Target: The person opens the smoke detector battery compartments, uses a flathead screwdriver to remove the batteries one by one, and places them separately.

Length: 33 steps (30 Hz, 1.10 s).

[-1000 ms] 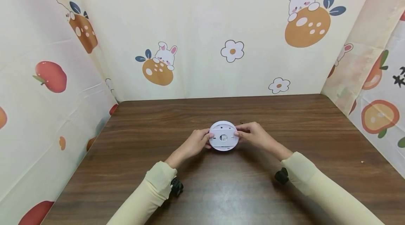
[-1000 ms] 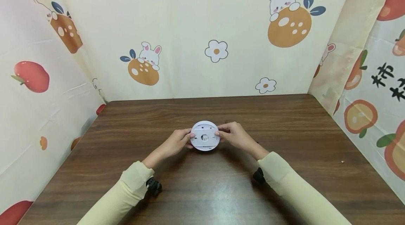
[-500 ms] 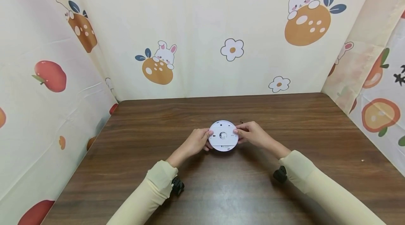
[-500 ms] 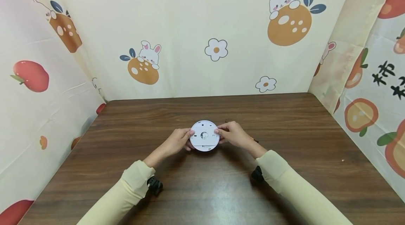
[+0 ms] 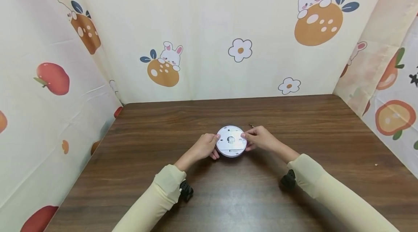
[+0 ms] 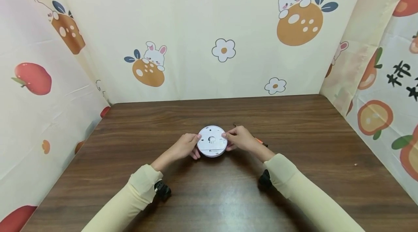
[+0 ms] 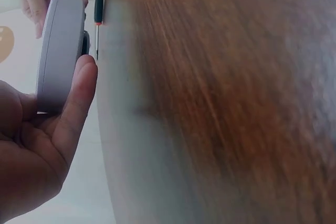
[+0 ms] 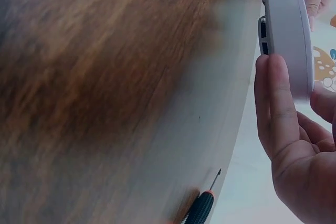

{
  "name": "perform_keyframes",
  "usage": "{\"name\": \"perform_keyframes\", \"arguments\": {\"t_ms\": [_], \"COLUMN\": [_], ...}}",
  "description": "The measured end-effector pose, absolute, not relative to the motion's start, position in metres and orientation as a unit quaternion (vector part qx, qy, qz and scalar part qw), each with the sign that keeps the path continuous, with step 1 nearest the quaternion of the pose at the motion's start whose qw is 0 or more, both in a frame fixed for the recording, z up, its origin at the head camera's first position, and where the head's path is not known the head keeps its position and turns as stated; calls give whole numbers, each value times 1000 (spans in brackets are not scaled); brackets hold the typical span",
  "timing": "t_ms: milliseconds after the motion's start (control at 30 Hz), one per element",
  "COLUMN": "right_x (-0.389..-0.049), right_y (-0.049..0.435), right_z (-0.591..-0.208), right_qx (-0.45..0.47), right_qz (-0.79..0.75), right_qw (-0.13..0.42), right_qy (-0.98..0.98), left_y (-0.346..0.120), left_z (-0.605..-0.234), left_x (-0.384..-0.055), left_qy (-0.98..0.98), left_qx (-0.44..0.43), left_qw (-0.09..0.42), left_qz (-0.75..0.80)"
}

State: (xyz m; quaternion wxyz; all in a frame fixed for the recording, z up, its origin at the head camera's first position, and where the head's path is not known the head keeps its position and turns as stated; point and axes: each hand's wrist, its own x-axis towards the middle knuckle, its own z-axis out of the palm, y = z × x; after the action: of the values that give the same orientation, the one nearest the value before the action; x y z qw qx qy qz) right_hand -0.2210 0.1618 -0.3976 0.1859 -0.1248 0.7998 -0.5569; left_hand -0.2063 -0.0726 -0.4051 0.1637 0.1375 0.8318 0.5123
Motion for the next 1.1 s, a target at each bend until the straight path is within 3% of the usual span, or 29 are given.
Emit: {"name": "perform_keyframes", "arguments": {"t_ms": [333,1100], "right_x": [-222,-225], "right_y": [160,162], "right_z": [-405,-412], "right_qx": [-85,-63], "right_qz": [-578,-588], "right_qw": [234,254], "right_qy": [777,765], "left_y": [-71,-73], "left_z": [-413,-417], "left_x": [-204,-207], "left_qy": [805,808], "left_qx": [100,101], "left_qw": [198,209], "left_qz": [550,542]}}
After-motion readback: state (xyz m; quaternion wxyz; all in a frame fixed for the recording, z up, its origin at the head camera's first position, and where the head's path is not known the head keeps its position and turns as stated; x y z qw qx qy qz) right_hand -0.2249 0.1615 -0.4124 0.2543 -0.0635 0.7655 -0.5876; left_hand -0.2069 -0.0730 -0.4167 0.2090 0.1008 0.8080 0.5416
